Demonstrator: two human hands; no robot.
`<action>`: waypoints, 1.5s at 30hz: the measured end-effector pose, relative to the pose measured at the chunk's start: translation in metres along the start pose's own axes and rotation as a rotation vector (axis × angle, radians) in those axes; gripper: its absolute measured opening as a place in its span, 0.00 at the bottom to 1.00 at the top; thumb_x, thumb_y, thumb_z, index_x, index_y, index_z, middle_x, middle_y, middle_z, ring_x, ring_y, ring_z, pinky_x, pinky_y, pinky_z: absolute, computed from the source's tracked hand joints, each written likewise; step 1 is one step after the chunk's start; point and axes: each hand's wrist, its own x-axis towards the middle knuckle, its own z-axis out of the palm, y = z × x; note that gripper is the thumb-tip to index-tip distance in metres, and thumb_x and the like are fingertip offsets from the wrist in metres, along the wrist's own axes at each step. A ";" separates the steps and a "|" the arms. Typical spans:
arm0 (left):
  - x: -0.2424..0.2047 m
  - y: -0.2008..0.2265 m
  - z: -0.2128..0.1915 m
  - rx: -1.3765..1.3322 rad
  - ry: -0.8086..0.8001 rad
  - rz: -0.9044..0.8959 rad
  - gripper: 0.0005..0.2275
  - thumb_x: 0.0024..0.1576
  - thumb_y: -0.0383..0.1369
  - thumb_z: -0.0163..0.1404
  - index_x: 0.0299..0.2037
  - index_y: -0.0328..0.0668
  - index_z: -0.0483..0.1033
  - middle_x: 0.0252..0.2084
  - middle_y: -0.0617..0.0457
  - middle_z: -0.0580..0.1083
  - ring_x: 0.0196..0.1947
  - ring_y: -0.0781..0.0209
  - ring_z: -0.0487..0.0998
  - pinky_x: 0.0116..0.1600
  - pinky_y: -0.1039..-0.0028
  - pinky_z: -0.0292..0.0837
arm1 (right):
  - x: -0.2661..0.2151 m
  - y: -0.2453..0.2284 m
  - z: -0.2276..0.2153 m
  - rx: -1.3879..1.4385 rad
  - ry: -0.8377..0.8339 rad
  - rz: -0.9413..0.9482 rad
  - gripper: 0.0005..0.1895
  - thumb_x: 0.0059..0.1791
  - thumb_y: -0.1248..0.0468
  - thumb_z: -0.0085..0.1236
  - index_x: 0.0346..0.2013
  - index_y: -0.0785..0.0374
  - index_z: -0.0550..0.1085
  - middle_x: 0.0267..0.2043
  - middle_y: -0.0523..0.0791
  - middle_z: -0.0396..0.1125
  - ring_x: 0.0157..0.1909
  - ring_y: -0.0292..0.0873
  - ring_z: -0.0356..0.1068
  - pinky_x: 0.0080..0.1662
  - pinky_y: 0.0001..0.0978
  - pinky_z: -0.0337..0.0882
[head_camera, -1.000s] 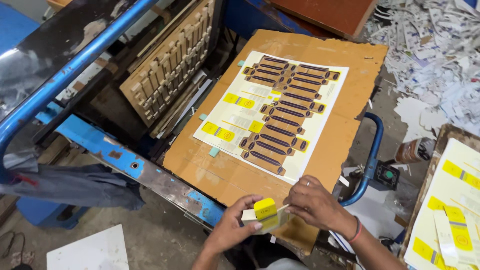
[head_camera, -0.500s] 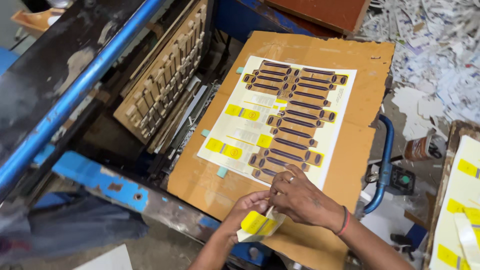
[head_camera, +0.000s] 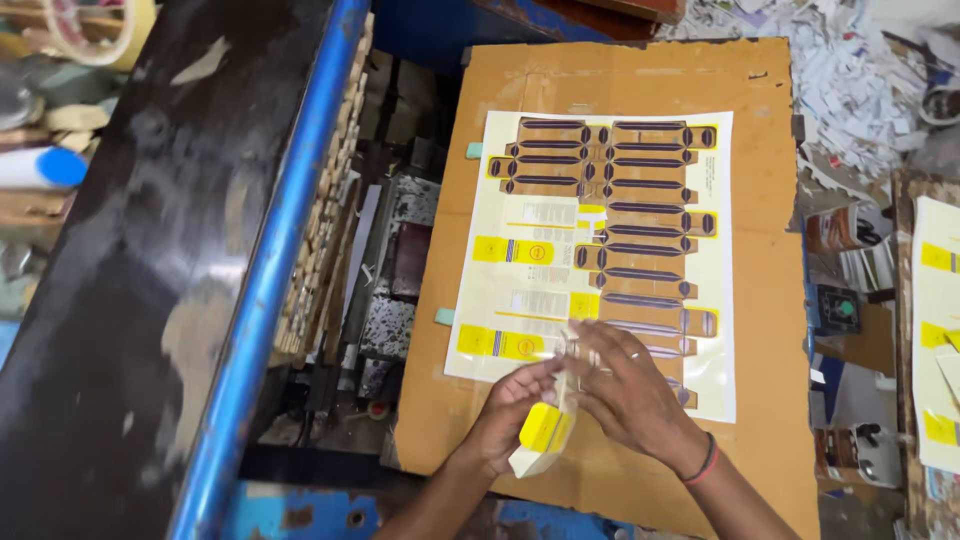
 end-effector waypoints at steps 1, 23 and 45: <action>0.007 0.009 0.002 -0.015 0.017 0.002 0.23 0.58 0.25 0.54 0.65 0.30 0.68 0.53 0.50 0.75 0.50 0.66 0.77 0.56 0.76 0.73 | 0.003 0.004 0.009 0.004 0.076 0.040 0.31 0.42 0.63 0.66 0.60 0.63 0.70 0.69 0.56 0.57 0.68 0.60 0.58 0.66 0.51 0.60; 0.161 0.096 -0.085 -0.263 0.236 -0.038 0.09 0.58 0.20 0.51 0.48 0.37 0.76 0.44 0.48 0.79 0.41 0.58 0.82 0.47 0.67 0.79 | 0.061 0.183 0.199 1.495 0.434 1.186 0.28 0.54 0.66 0.52 0.69 0.65 0.62 0.54 0.48 0.68 0.49 0.42 0.69 0.48 0.35 0.70; 0.184 0.098 -0.093 -0.212 0.052 0.026 0.10 0.61 0.24 0.53 0.51 0.37 0.74 0.44 0.47 0.79 0.38 0.60 0.82 0.46 0.69 0.79 | 0.094 0.231 0.187 1.248 0.488 1.140 0.23 0.50 0.77 0.52 0.61 0.65 0.67 0.55 0.46 0.69 0.53 0.39 0.70 0.53 0.31 0.75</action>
